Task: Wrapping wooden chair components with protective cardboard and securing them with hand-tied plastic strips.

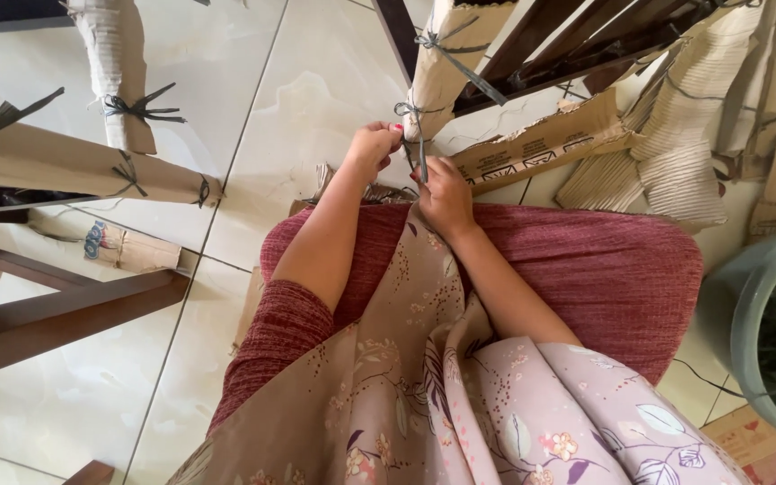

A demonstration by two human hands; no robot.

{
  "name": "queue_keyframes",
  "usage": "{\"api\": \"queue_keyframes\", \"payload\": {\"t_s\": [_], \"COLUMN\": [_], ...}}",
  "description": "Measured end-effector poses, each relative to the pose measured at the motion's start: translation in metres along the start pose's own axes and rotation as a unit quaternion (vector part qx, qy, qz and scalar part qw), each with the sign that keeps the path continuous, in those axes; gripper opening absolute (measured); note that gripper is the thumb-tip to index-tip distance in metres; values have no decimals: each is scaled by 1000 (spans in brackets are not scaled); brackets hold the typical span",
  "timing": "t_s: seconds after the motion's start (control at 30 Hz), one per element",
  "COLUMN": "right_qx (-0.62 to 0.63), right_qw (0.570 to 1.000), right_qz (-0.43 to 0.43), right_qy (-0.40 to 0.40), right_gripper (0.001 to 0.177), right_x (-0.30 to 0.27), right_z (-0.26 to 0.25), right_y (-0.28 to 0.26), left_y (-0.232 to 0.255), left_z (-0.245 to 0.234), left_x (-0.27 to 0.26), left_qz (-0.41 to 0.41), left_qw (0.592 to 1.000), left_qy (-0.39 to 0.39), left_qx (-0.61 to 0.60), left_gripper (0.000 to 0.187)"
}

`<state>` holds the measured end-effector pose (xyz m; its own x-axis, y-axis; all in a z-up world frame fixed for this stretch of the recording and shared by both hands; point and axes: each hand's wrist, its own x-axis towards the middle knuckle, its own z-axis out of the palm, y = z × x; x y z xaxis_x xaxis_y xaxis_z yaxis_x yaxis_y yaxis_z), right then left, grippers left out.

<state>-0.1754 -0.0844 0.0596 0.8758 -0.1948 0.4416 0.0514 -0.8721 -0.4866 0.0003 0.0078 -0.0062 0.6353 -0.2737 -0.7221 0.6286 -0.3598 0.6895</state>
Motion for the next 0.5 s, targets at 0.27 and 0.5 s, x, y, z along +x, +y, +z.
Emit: {"api": "queue_keyframes", "payload": {"t_s": [0.27,0.5], "right_qx": [114,259], "right_qw": [993,964], "right_qz": [-28,56], "right_qy": [17,-24], "right_gripper": [19,25], "right_x": [26,21], "right_z": [-18,-2], "right_y": [-21,-3], "left_y": [18,1], "left_z": [1,8], "left_x": [-31,-9], "left_qz": [25,124], "left_qw": [999,989], "left_qy": [12,62], "left_qx": [30,47], "left_gripper": [9,8]}}
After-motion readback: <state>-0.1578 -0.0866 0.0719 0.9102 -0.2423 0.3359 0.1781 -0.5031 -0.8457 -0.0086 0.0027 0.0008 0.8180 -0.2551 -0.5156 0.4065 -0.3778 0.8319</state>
